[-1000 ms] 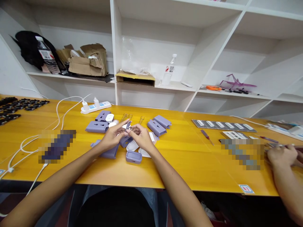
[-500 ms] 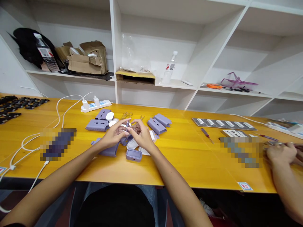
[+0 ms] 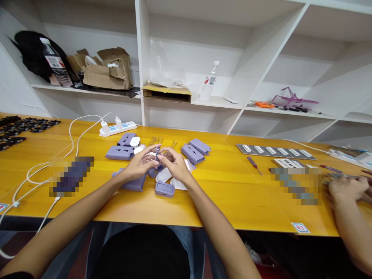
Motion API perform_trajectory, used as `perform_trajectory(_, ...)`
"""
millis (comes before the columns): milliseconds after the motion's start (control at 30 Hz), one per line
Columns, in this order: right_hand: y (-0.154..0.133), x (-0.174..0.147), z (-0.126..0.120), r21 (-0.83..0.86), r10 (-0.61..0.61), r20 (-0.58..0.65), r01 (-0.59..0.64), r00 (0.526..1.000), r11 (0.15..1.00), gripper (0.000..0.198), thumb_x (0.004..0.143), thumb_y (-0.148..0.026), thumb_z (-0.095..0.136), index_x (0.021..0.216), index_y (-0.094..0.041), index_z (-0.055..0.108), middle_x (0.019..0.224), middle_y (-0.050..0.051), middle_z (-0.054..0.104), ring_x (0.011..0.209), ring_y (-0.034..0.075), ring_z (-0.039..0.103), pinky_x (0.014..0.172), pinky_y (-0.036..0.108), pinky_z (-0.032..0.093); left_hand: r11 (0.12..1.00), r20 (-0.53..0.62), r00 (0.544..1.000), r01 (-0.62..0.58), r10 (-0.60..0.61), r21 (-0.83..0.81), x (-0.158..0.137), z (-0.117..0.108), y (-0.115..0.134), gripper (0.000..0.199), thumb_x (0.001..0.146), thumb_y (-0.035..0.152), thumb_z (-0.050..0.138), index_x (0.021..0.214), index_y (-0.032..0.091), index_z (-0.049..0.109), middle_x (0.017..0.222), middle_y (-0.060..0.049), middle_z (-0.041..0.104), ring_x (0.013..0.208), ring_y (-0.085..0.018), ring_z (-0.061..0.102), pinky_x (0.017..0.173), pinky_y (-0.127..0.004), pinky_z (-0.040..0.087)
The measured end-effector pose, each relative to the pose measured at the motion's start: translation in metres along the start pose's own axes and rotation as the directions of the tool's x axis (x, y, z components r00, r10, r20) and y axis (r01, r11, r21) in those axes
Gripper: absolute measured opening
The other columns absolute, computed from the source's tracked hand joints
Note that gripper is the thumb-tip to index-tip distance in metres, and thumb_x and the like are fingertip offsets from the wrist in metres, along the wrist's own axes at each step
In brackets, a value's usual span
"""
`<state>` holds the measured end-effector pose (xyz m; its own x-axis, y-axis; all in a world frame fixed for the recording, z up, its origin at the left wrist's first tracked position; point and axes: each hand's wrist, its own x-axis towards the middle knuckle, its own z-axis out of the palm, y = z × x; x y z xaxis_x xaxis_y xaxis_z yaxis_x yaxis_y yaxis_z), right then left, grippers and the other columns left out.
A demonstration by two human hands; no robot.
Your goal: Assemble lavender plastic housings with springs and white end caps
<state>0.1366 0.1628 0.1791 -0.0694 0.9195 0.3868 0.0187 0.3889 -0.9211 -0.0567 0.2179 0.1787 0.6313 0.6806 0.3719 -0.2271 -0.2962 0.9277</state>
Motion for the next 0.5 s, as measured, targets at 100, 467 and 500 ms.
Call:
perform_trajectory(100,0.000,0.001,0.002,0.023,0.010,-0.009,-0.010,1.000,1.000,0.036,0.093,-0.052,0.077,0.113,-0.024,0.066,0.086,0.000,0.072,0.073,0.018,0.069,0.066,0.029,0.051,1.000,-0.015,1.000,-0.009,0.009,0.023,0.000,0.000,0.001,0.068,0.090,0.028,0.081,0.154,0.027,0.058,0.136,-0.012,0.061,0.095,-0.015,0.070,0.084,-0.029,0.060)
perform_trajectory(467,-0.011,0.004,0.002,0.156,0.173,0.005,-0.172,0.985,0.973,0.045,0.083,-0.056,0.081,0.106,-0.022,0.063,0.065,-0.004,0.066,0.043,0.007,0.038,0.046,0.023,0.025,0.988,-0.044,0.996,-0.074,0.081,0.137,0.000,0.000,-0.003,0.061,0.094,0.028,0.076,0.151,0.021,0.059,0.119,-0.010,0.071,0.096,-0.017,0.074,0.086,-0.030,0.063)
perform_trajectory(500,-0.012,0.005,0.001,0.170,0.194,0.009,-0.193,0.981,0.966,0.045,0.082,-0.055,0.081,0.105,-0.021,0.063,0.065,-0.003,0.067,0.042,0.007,0.038,0.045,0.023,0.024,0.982,-0.044,0.994,-0.089,0.098,0.167,0.000,0.000,-0.003,0.059,0.094,0.028,0.076,0.151,0.021,0.060,0.119,-0.010,0.071,0.098,-0.018,0.074,0.088,-0.030,0.063)
